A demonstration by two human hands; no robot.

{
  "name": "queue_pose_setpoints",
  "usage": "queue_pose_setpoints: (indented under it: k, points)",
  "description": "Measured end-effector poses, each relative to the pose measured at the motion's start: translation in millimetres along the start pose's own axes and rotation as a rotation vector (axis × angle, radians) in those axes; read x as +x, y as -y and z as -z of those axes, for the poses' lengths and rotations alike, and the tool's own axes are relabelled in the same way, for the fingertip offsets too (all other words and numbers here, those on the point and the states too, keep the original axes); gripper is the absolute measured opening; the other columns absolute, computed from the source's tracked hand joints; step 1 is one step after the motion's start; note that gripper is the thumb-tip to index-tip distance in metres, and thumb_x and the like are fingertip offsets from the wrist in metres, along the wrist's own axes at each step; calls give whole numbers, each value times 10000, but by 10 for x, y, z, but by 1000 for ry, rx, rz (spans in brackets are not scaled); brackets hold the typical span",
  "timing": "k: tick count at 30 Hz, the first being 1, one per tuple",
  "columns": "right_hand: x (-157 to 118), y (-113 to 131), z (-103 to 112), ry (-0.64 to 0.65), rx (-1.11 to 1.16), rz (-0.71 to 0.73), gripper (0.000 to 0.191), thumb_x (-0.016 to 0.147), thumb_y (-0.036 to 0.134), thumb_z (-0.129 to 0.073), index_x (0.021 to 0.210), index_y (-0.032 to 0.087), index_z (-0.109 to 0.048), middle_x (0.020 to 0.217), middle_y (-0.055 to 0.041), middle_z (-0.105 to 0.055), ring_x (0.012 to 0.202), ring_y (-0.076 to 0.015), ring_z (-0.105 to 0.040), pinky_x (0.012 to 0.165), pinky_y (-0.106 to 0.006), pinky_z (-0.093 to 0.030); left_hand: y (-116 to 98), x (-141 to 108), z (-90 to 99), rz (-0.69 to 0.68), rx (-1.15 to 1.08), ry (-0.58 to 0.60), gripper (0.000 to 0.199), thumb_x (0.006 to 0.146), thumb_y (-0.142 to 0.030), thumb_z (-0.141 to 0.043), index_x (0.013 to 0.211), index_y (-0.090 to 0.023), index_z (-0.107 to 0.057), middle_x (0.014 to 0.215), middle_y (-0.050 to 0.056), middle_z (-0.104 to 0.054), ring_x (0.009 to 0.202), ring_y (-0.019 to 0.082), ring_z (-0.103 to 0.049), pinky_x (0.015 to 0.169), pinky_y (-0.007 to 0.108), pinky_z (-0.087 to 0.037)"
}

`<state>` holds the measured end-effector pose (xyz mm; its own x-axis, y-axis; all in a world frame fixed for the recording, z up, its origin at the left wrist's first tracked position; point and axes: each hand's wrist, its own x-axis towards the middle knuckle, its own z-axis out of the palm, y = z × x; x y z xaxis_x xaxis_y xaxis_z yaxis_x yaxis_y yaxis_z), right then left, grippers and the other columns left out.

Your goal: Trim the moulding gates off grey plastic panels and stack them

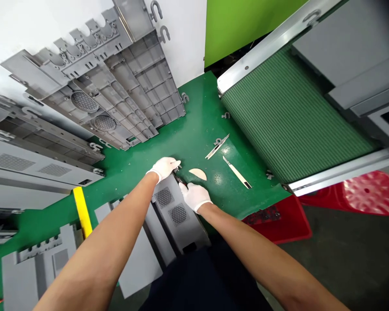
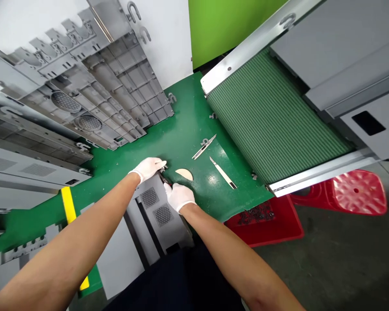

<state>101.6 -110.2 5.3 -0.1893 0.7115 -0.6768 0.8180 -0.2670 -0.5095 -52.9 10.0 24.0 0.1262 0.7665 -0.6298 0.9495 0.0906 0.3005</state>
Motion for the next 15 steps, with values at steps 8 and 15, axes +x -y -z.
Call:
queue_pose_setpoints:
  k: [8, 15]
  points:
    - [-1054, -953, -207, -148, 307, -154, 650, 963, 663, -204, 740, 213, -617, 749, -83, -710, 744, -195, -662, 735, -283, -422, -1330, -532, -568, -351, -285, -112, 433, 936, -530, -412, 892, -214, -704, 915, 49, -726, 889, 210, -643, 860, 320, -478]
    - [-1462, -1346, -218, -237, 439, -257, 580, 971, 637, -231, 770, 228, -590, 732, -46, -675, 708, -185, -639, 694, -275, -431, -1366, -388, -350, -146, -17, -356, 613, 885, -634, -413, 1325, -223, -528, 1392, 134, -562, 1271, 337, -510, 1029, 518, -405]
